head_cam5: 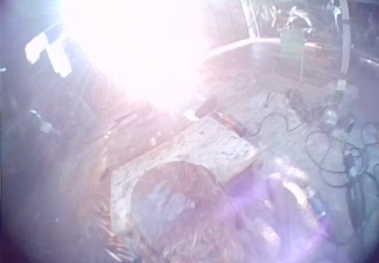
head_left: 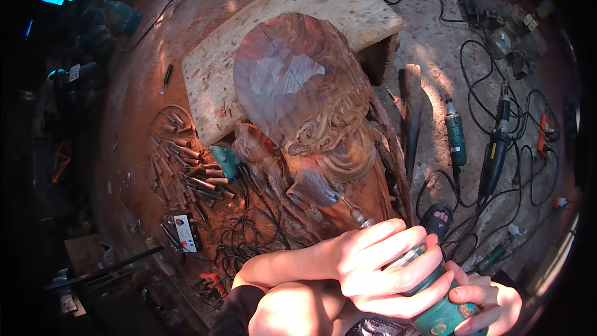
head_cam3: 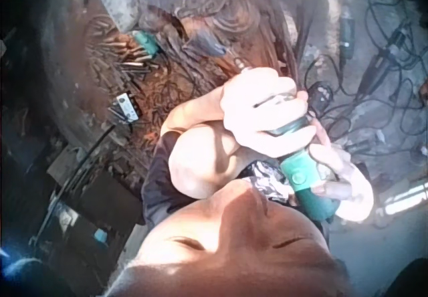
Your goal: The person uses a handheld rotary tool to carve and refine details on a wooden sculpture of a face. The person holds the tool with both hands and moves it across the surface of the sculpture, focusing on the facial features.
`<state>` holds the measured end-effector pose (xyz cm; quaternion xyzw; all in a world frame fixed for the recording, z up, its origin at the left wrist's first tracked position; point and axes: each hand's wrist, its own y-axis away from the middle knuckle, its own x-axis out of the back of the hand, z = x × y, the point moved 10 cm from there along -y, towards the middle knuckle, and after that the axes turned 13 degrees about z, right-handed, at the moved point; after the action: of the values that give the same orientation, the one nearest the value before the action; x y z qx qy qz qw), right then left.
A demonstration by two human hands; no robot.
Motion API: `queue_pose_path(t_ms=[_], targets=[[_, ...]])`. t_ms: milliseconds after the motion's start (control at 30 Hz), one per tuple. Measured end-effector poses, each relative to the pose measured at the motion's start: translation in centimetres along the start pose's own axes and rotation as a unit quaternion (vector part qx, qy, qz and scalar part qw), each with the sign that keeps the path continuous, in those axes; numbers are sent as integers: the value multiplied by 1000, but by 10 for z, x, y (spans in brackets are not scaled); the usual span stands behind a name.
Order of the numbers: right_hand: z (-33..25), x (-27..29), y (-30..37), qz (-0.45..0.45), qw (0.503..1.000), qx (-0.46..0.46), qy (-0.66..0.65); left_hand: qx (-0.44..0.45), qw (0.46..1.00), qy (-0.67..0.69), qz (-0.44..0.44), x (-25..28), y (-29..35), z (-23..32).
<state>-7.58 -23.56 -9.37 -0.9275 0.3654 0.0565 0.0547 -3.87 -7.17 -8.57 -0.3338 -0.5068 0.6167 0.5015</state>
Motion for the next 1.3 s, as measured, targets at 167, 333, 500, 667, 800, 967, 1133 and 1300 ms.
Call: queue_pose_path(t_ms=[167, 333, 500, 667, 800, 967, 1133, 1300], targets=[[-14, 3, -5, -42, 991, 76, 102, -3, 1000, -17, 10, 1, 1, -1], [0, 4, 2, -8, 991, 46, 125, 24, 999, -7, -21, -1, 0, -3], [34, 3, 19, 74, 993, -64, 68, 21, 1000, -16, -11, -1, -2, -4], [79, -5, 46, 169, 960, -218, -47, 34, 999, -8, -9, 0, 2, -3], [63, -7, 27, 169, 977, -80, 106, 39, 999, 2, -16, -2, 1, -5], [42, -3, 15, 117, 982, -30, 148, 21, 1000, -10, -2, -2, 4, -3], [27, 2, 9, 97, 985, -33, 136, 13, 1000, -5, -6, -3, 6, -2], [31, -3, 13, 82, 992, -58, 76, 13, 1000, 18, -20, 5, 4, 8]])
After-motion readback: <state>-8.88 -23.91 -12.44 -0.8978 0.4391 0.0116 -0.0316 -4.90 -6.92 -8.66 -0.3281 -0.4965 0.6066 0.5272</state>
